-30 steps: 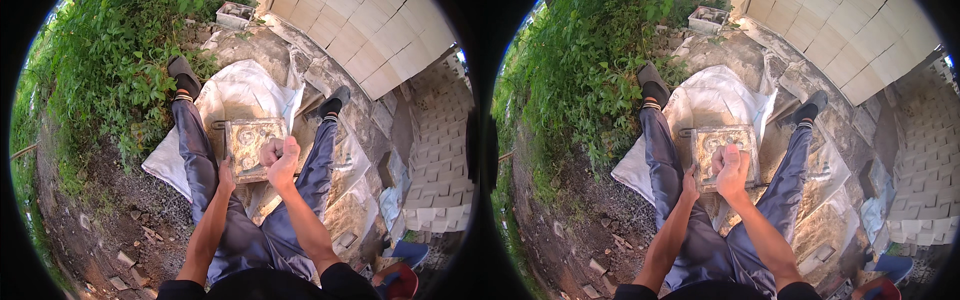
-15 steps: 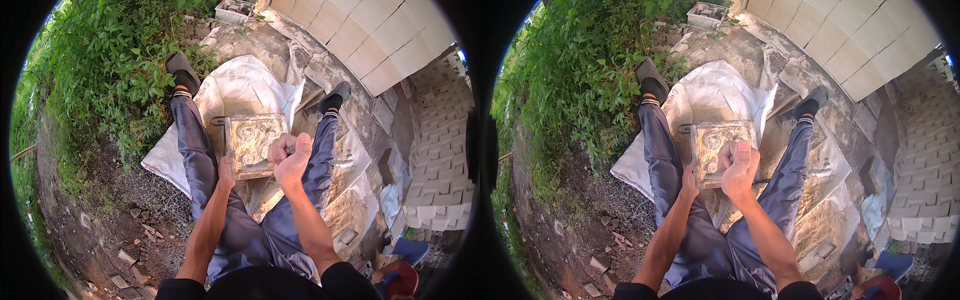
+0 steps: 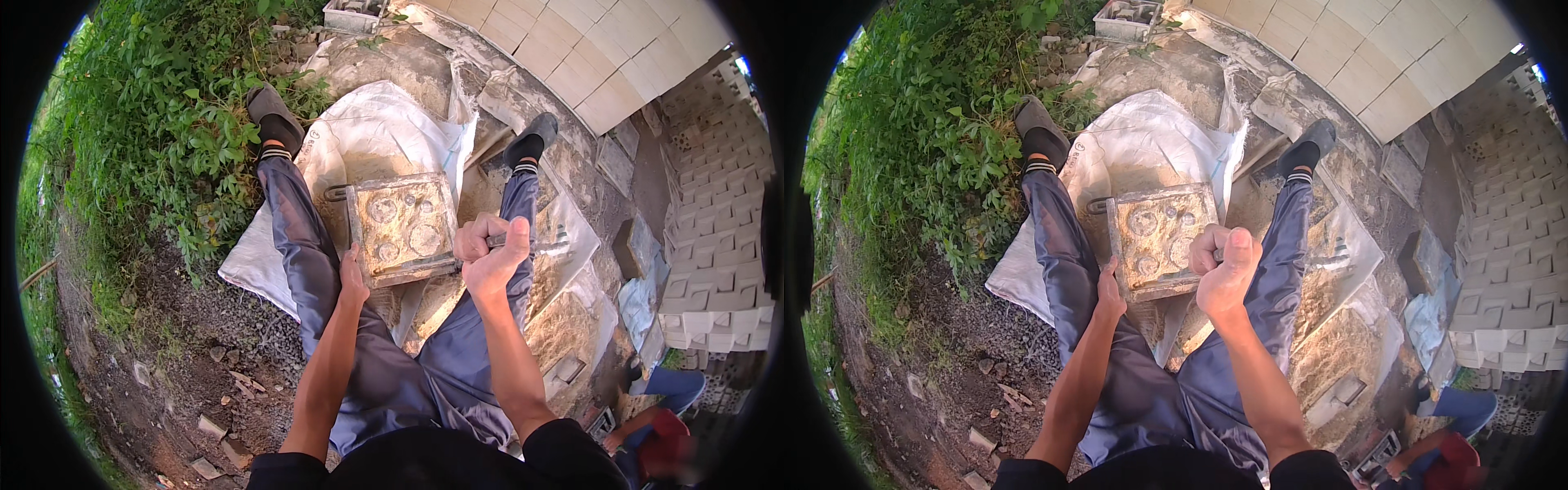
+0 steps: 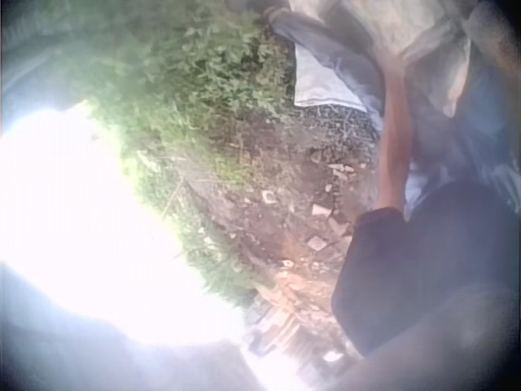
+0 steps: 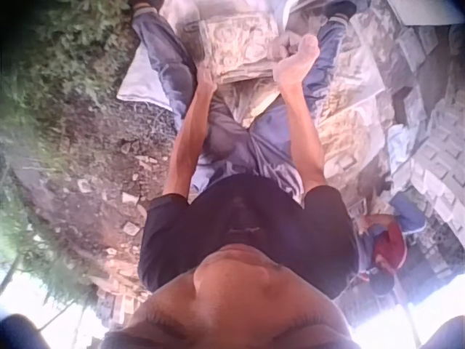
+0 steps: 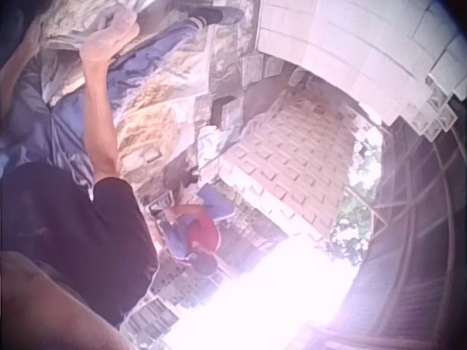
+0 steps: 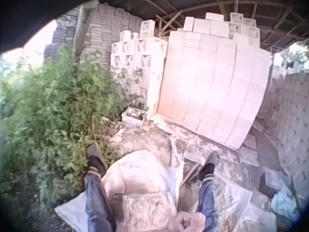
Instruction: The person scoops sand into a square mold and uses a trowel to level the surface. They then use a metal bar to scrape off the excess sand, ensuring the mold is filled evenly.
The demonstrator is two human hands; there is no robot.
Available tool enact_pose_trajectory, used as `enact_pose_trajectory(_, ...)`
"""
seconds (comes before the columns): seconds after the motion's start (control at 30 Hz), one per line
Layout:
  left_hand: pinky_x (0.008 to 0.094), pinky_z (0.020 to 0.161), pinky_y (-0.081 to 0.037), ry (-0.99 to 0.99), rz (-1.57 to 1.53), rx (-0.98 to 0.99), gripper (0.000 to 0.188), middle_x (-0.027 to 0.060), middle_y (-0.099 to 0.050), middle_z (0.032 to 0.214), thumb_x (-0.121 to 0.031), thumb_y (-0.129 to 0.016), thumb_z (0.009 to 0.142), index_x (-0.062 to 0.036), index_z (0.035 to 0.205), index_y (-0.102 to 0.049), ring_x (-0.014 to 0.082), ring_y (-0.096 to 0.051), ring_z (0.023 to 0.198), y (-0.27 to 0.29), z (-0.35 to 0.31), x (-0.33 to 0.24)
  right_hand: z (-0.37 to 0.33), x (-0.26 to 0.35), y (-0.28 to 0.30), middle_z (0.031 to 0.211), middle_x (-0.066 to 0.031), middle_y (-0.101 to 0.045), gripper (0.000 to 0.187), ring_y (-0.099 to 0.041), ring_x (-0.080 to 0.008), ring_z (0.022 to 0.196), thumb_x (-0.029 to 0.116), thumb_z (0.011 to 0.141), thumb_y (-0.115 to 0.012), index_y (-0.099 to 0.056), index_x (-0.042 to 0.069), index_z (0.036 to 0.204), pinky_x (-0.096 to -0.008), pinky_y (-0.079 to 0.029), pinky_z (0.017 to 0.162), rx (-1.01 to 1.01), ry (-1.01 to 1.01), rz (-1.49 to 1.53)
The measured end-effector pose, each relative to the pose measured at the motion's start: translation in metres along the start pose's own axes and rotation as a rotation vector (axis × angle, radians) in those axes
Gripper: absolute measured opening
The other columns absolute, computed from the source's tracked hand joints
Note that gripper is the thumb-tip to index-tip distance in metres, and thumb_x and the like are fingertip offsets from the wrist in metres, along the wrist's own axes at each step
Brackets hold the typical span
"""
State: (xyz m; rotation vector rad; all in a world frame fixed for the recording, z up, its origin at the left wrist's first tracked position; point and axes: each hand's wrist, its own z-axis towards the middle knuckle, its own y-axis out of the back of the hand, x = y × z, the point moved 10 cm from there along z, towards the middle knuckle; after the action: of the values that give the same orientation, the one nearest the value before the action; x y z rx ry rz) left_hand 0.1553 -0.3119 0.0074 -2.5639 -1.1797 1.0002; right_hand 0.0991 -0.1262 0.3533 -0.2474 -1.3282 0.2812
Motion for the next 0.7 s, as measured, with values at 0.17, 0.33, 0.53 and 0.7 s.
enact_pose_trajectory(0.17,0.0493,0.105,-0.017,-0.073,-0.046,0.088,0.057,0.0085,-0.028,0.143,-0.045,-0.055,0.083,-0.0139,0.129,-0.042,0.0276,-0.026,0.129,-0.004,0.005,-0.001,-0.008,-0.052,0.002,0.044,0.0019,-0.021,0.067,-0.02,-0.01,0.039,0.063,0.087,-0.033,-0.027,0.008,0.049,-0.028,-0.014,0.039,0.033,0.041,-0.234)
enact_pose_trajectory(0.33,0.0521,0.105,-0.015,-0.071,-0.065,0.087,0.053,0.0087,-0.027,0.144,-0.045,-0.056,0.083,-0.0168,0.127,-0.044,0.0288,-0.024,0.131,0.012,0.022,0.001,0.007,-0.018,0.005,0.046,0.0002,-0.031,0.067,-0.027,-0.0084,0.041,0.058,0.09,-0.033,-0.031,0.006,0.048,-0.0252,-0.02,0.039,0.021,-0.1,-0.025)
enact_pose_trajectory(0.53,0.0536,0.105,-0.009,-0.008,0.005,0.026,0.059,0.0067,-0.016,0.148,-0.05,-0.058,0.079,-0.0201,0.128,-0.042,0.0266,-0.014,0.135,0.009,0.019,0.008,-0.012,-0.043,0.015,0.045,0.002,-0.031,0.066,-0.03,-0.0083,0.041,0.058,0.09,-0.036,-0.032,0.006,0.049,-0.026,-0.022,0.039,0.158,0.147,-0.253)
enact_pose_trajectory(0.7,0.0527,0.106,-0.007,-0.027,0.061,-0.045,0.066,0.0071,-0.014,0.149,-0.049,-0.059,0.078,-0.0179,0.132,-0.038,0.026,-0.012,0.136,0.006,0.003,-0.001,0.005,-0.041,0.03,0.045,0.0004,-0.031,0.066,-0.029,-0.0087,0.04,0.057,0.091,-0.033,-0.031,0.006,0.049,-0.0259,-0.02,0.039,0.071,-0.021,-0.123)
